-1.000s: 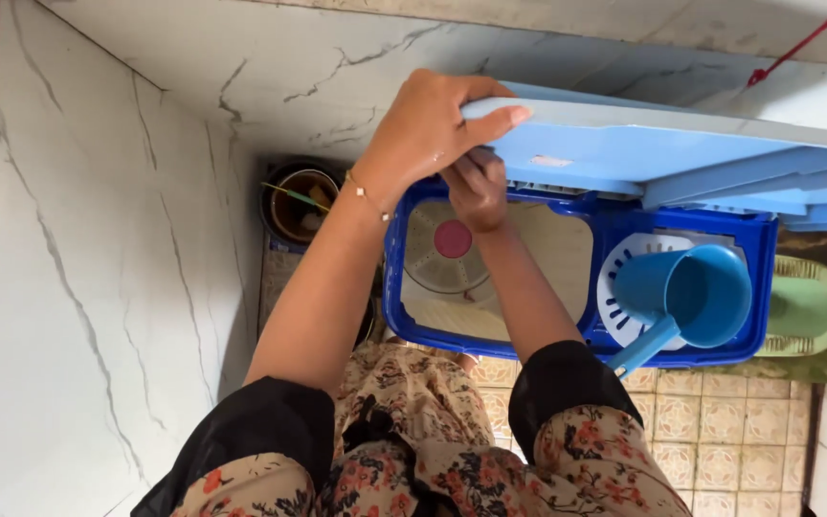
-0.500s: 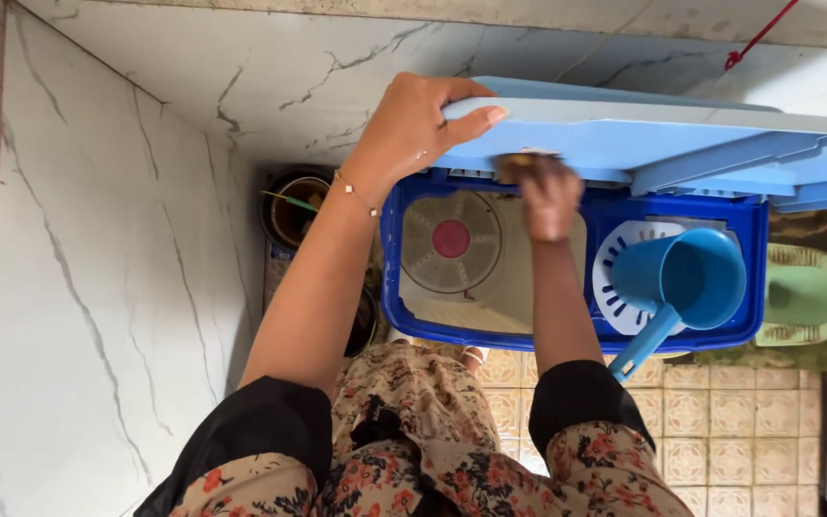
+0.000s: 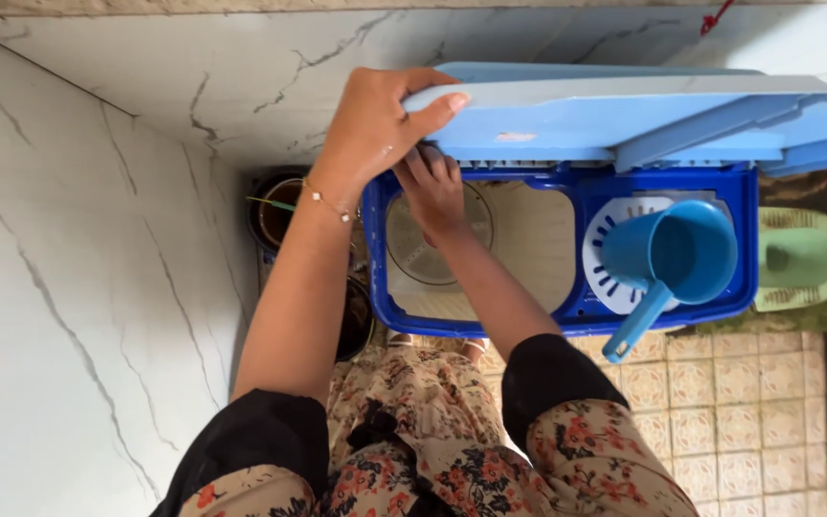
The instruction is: Cleaning the internal compartments and lids of a portable twin-tub washing machine using a sponge and water.
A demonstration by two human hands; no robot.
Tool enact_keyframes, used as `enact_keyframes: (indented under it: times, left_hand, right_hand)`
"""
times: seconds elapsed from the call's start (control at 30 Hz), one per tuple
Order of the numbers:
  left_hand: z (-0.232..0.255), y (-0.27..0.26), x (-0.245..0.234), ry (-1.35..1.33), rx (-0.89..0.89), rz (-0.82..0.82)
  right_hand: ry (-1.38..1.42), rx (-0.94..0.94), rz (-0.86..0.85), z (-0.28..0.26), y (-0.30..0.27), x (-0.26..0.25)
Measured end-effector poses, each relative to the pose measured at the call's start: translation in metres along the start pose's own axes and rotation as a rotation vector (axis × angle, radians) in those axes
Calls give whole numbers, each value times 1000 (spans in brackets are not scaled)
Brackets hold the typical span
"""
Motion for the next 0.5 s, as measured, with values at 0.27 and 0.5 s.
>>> enact_keyframes:
  times: [0.27,0.5]
  left_hand:
    - [2,8,-2,-3,-123,-32]
    - [1,9,1,-9,-71,-40]
  right_hand:
    - [-296,35,-176,67,-44,7]
    - [-420,347,-179,147,-93,-10]
Point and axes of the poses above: each hand's wrist, its own y-axis towards the middle knuckle, its own x-axis out of the palm, z = x × y, the point moved 7 cm from there along y, towards the middle knuckle, and after that the axes turned 1 degree about -z, right-handed, at the moved point
